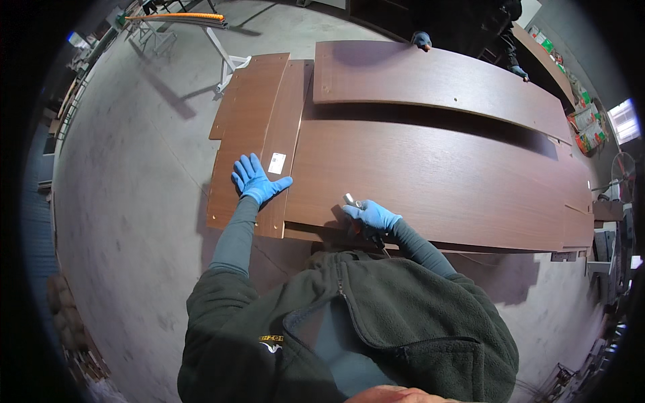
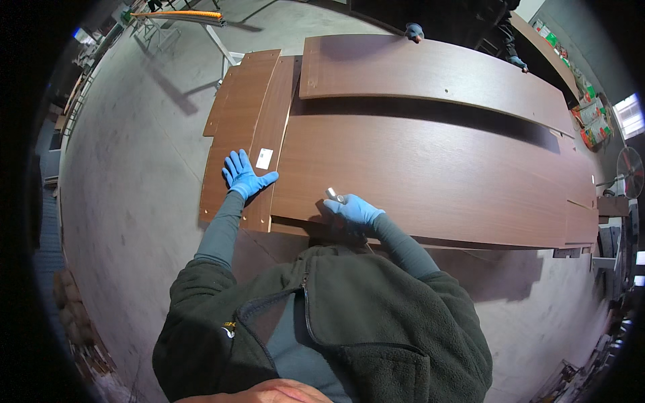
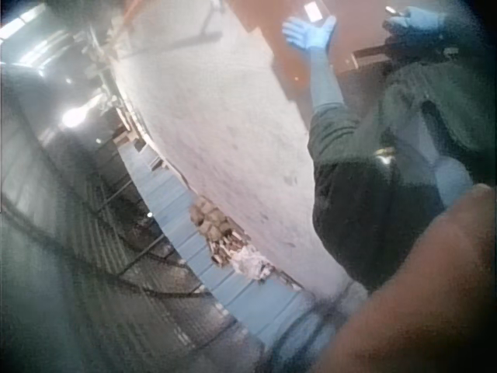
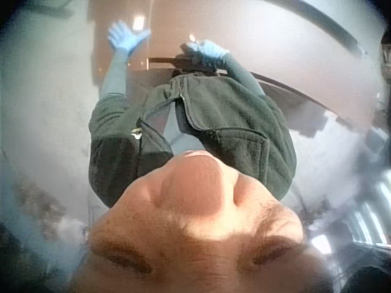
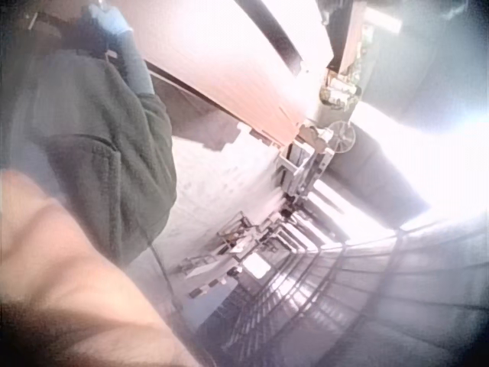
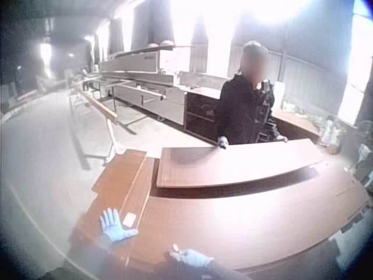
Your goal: The person lifts and positions large wooden panels on a work surface, aligning edges and using a handheld tool to mark or fasten joints. The person repeatedly adjusts panel placement and uses the tool along seams and pre-drilled holes to secure the assembly.
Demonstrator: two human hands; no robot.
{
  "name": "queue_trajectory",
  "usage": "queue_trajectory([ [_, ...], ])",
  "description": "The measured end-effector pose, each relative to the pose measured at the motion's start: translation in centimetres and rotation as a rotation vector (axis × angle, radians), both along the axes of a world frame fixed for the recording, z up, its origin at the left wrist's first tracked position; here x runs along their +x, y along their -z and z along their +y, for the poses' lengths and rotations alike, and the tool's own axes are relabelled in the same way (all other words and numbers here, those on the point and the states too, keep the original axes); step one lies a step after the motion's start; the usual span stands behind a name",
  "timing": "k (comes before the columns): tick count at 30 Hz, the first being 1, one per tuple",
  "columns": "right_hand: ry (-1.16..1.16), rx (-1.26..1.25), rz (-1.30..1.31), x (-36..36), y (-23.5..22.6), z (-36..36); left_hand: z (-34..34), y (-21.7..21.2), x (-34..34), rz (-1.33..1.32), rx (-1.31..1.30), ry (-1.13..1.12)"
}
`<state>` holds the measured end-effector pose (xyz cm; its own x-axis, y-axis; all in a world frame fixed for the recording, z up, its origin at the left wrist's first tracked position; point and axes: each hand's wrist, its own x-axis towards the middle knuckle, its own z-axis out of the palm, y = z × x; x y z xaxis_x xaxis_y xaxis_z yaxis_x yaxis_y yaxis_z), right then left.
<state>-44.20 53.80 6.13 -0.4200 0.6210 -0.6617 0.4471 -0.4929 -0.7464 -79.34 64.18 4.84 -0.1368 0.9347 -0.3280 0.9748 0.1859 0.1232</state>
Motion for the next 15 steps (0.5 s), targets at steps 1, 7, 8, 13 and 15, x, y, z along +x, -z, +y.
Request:
queue_trajectory([
  [1,0.002,0.002,-0.025,-0.14,0.21,0.06,-0.01,-0.01,-0.01,0.013,-0.004,-0.004],
  [7,0.044,0.002,-0.019,-0.38,0.22,0.20,0.13,-0.29,-0.06,0.005,-0.032,0.005],
  [8,0.057,0.002,-0.035,-0.45,0.19,0.17,0.14,-0.29,-0.08,0.009,-0.040,0.005],
  [13,0.080,0.033,-0.004,-0.52,0.53,-0.02,0.00,-0.18,-0.18,0.049,0.007,0.023],
  [15,0.089,0.008,-0.030,-0.56,1.04,-0.04,-0.01,-0.14,-0.20,0.050,0.014,0.025],
])
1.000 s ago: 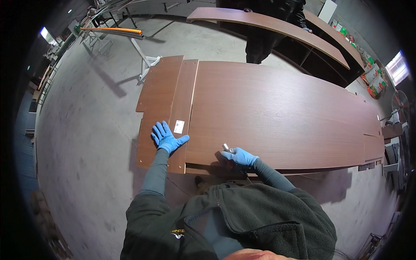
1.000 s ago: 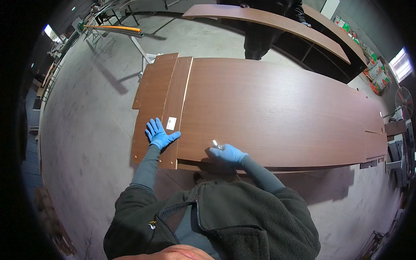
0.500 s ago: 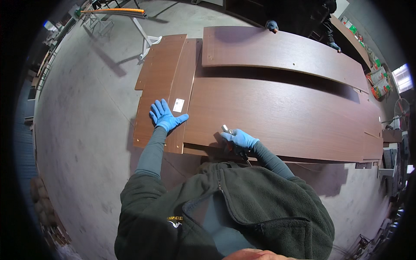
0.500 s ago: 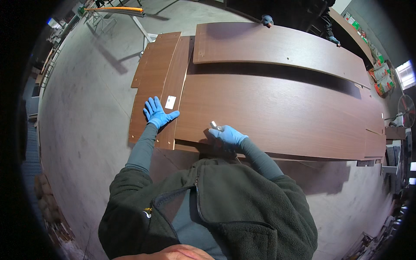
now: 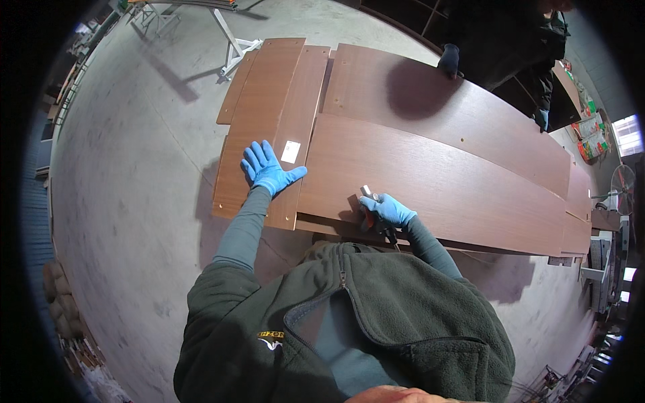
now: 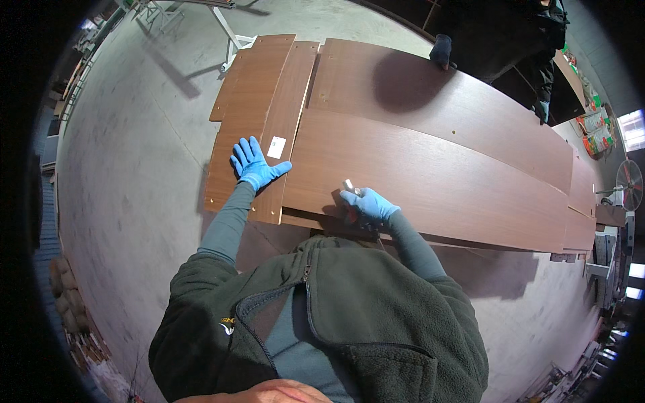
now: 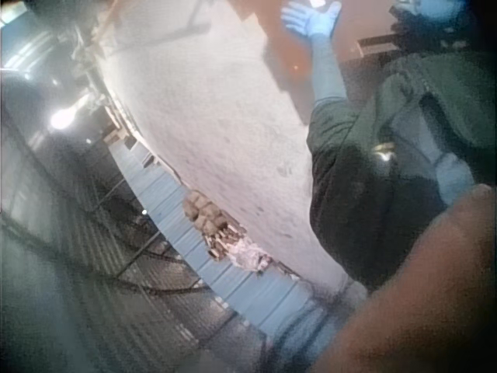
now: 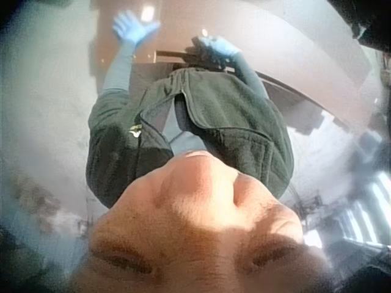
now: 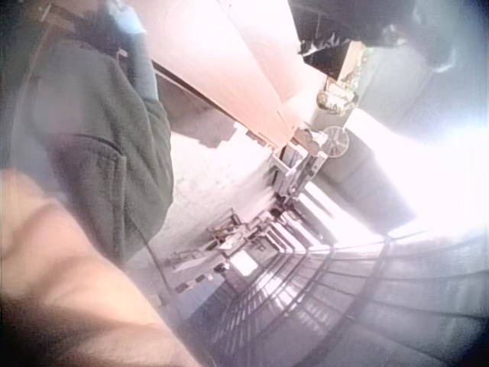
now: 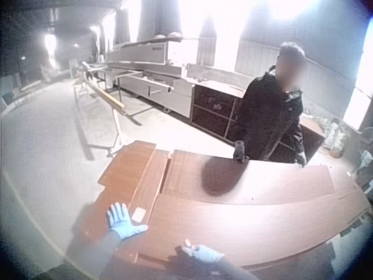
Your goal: The person lifts and positions large wooden panels on a work surface, aligning edges and using a handheld tool to mark or fasten joints. The person repeatedly adjusts panel placement and uses the tool along seams and pre-drilled holes to secure the assembly.
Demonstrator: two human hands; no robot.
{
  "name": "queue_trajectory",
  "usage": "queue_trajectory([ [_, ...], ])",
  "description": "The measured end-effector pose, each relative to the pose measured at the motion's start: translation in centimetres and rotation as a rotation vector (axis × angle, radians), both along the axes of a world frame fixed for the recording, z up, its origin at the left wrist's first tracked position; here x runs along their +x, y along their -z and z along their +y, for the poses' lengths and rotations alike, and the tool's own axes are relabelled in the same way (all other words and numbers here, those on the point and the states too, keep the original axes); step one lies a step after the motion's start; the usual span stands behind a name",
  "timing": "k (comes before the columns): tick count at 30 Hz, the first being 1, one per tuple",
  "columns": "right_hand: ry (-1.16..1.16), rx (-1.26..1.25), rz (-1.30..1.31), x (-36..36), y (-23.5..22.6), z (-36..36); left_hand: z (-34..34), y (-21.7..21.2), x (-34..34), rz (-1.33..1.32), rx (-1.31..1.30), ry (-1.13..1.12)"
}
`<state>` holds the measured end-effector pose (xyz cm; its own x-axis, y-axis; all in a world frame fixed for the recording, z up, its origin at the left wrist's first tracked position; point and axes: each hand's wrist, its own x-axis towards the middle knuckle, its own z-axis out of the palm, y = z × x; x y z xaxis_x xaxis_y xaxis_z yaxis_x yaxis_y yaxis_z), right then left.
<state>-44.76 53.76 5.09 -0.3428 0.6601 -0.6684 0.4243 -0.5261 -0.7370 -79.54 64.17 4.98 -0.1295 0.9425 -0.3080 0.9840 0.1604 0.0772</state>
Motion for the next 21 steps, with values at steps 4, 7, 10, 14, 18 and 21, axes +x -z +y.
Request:
queue_trajectory([
  [4,-0.005,0.063,-0.035,-0.1,1.0,0.1,0.1,-0.2,-0.1,-0.025,-0.018,-0.006],
  [7,-0.002,-0.007,-0.071,-0.1,1.3,0.3,0.0,-0.5,-0.1,-0.038,-0.036,-0.014],
  [10,-0.026,-0.009,-0.107,-0.3,1.4,0.7,0.0,-0.7,-0.1,-0.053,-0.033,-0.016],
  [14,-0.069,0.038,-0.163,0.0,1.0,2.0,0.0,-0.7,-0.2,-0.069,-0.053,-0.010],
  [18,-0.711,0.459,-0.528,1.9,-1.2,6.4,0.1,-0.5,-0.3,-0.062,-0.062,-0.004],
  [21,-0.663,0.535,-0.623,2.3,-3.7,10.9,0.1,-0.6,-0.4,-0.073,-0.065,0.008],
])
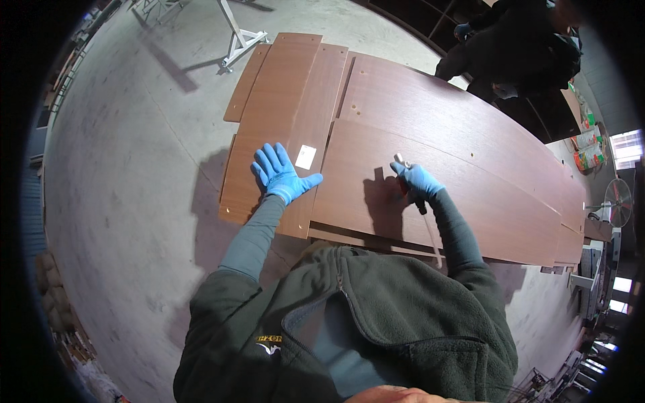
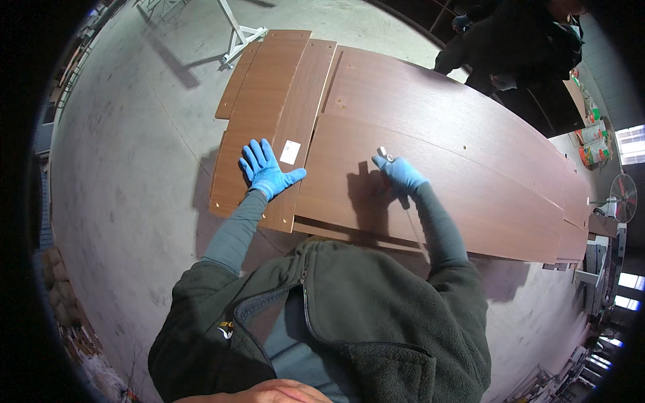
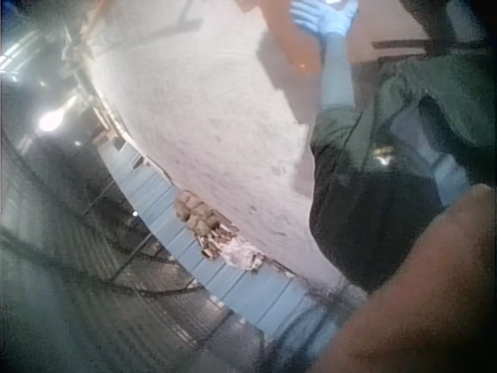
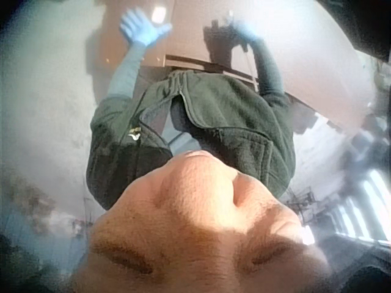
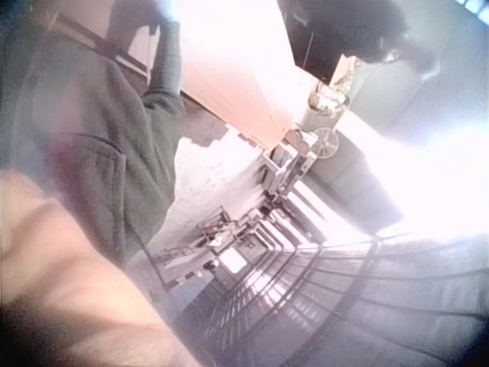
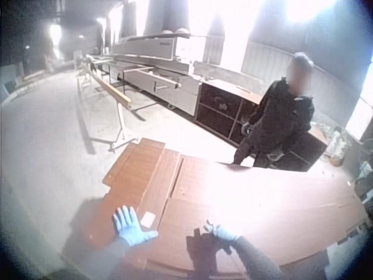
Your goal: The person lifts and positions large wooden panels on a work surface, aligning edges and using a handheld tool to mark or fasten joints. The person repeatedly adjusts panel placement and uses the tool along seams and pre-drilled holes to secure the assembly.
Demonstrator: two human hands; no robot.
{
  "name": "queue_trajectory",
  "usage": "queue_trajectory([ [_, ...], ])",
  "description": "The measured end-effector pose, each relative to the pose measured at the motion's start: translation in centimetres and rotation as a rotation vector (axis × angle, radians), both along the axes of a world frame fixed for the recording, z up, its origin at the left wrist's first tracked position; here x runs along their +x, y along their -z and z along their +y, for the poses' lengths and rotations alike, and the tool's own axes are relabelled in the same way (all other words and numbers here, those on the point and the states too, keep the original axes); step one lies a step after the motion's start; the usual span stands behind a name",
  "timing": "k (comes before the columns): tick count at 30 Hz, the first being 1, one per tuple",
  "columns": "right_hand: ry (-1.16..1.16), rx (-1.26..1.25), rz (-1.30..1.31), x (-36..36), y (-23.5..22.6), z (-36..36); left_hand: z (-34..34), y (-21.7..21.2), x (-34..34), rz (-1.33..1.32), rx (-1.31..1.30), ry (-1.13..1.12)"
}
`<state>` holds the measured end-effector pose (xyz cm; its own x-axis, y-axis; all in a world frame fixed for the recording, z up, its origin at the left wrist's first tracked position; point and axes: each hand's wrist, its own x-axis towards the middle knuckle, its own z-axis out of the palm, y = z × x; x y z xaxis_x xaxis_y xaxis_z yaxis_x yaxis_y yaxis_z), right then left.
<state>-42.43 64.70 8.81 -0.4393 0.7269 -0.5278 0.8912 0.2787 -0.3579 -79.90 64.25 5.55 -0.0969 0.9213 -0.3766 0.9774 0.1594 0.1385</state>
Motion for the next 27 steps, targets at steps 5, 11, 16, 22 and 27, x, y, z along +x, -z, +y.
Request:
queue_trajectory([
  [5,-0.291,-0.171,-0.381,-3.6,-2.4,7.3,0.1,0.2,-0.1,-0.037,0.019,-0.008],
  [11,0.163,-0.423,-0.224,-6.3,0.1,18.2,0.1,1.2,-0.4,-0.046,0.059,0.008],
  [16,0.395,-0.117,-0.098,-6.0,0.0,28.5,0.2,1.3,-0.5,-0.054,0.035,0.000],
  [22,0.312,-0.508,-0.208,-7.7,0.7,23.2,0.3,1.0,-0.5,-0.063,0.052,0.005],
  [27,-0.136,-0.337,-0.316,-3.1,-1.8,22.5,0.2,1.1,-0.5,-0.042,0.038,0.011],
])
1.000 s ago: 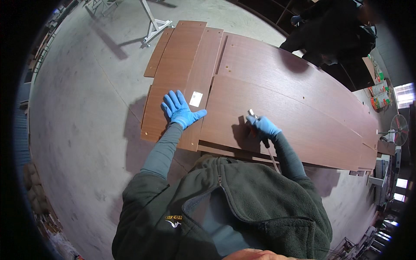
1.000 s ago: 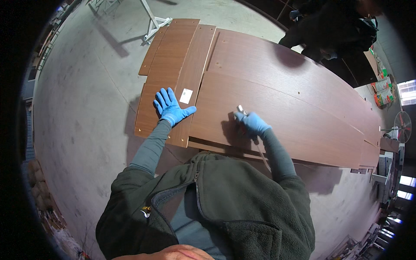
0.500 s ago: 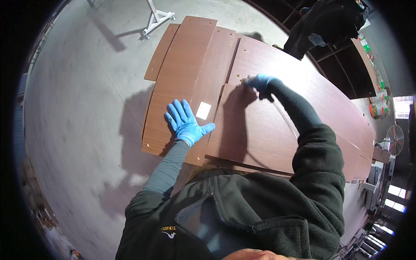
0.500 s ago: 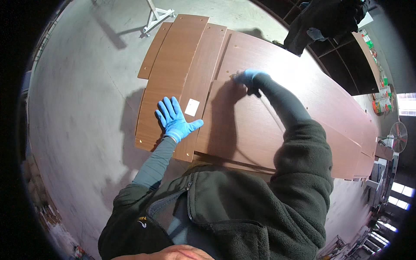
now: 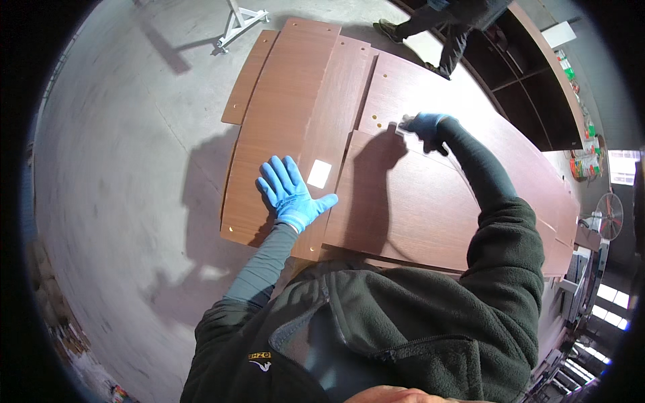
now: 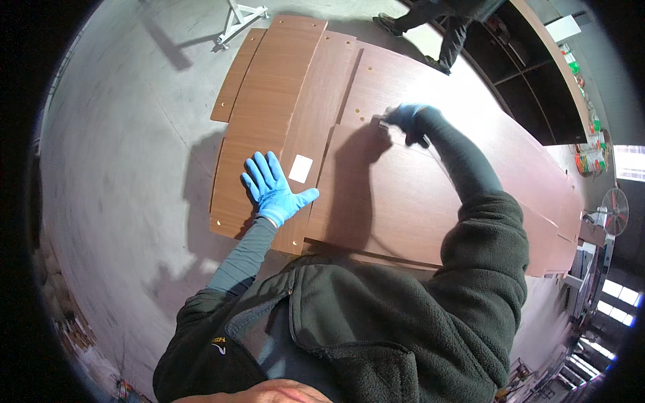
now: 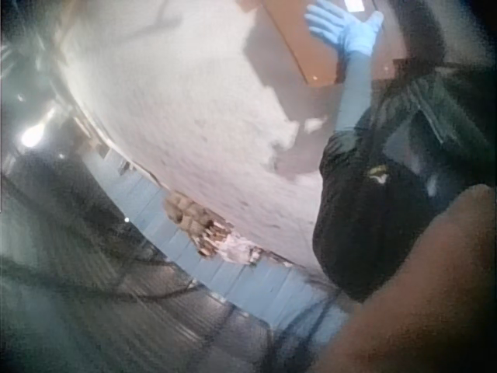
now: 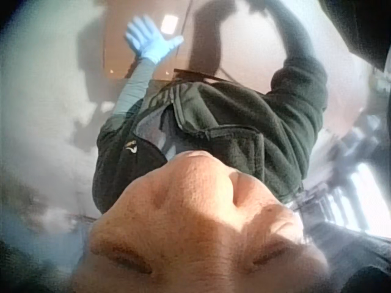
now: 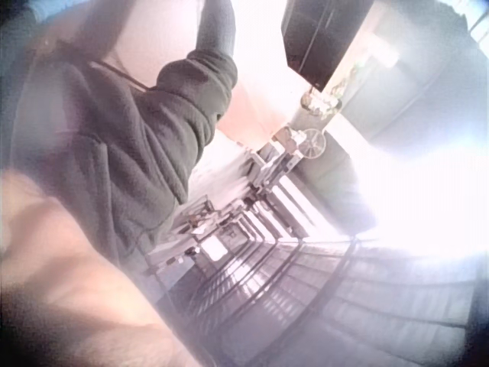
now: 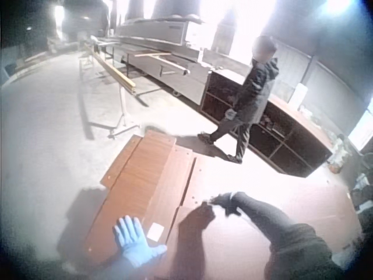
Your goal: The person lifts and positions large wooden panels on a work surface, aligning edges and using a handheld tool to mark or fasten joints. The person repeatedly adjusts panel placement and uses the tool along seams and pre-drilled holes to secure the assembly.
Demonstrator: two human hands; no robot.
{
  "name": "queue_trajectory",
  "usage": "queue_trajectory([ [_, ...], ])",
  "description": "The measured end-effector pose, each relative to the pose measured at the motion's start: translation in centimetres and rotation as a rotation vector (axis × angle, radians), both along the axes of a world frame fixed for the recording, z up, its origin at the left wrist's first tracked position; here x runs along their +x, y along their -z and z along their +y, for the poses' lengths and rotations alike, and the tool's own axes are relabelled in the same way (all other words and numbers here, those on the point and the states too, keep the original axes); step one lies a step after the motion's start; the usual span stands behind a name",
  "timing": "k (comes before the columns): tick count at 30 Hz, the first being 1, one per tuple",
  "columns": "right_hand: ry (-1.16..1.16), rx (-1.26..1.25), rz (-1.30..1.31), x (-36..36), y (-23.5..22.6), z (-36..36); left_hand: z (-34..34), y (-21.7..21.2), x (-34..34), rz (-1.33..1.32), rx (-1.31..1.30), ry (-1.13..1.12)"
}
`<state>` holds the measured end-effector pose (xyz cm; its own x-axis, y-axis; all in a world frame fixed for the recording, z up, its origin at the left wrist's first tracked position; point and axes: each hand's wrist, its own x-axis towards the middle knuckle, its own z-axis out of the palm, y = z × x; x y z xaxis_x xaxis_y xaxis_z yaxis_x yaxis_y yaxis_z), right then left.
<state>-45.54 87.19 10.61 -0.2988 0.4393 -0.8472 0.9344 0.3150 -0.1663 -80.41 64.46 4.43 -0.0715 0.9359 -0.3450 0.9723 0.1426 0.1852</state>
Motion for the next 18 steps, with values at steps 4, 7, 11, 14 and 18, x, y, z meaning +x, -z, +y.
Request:
queue_trajectory([
  [4,0.137,0.236,-0.086,1.5,-2.3,0.4,0.0,0.0,0.0,-0.014,0.008,-0.004],
  [7,-0.398,0.004,0.172,-4.4,-1.1,-6.8,0.0,-0.1,0.1,-0.016,-0.012,-0.009],
  [11,-0.267,-0.481,0.112,-10.4,1.0,-21.1,-0.1,0.0,0.2,-0.031,0.013,-0.008],
  [14,-0.606,-0.230,0.248,-8.7,1.2,-20.7,-0.2,0.1,0.2,-0.030,0.025,-0.006],
  [18,-0.215,0.136,0.150,-4.5,0.6,-8.1,-0.1,0.1,0.1,-0.013,0.025,-0.009],
])
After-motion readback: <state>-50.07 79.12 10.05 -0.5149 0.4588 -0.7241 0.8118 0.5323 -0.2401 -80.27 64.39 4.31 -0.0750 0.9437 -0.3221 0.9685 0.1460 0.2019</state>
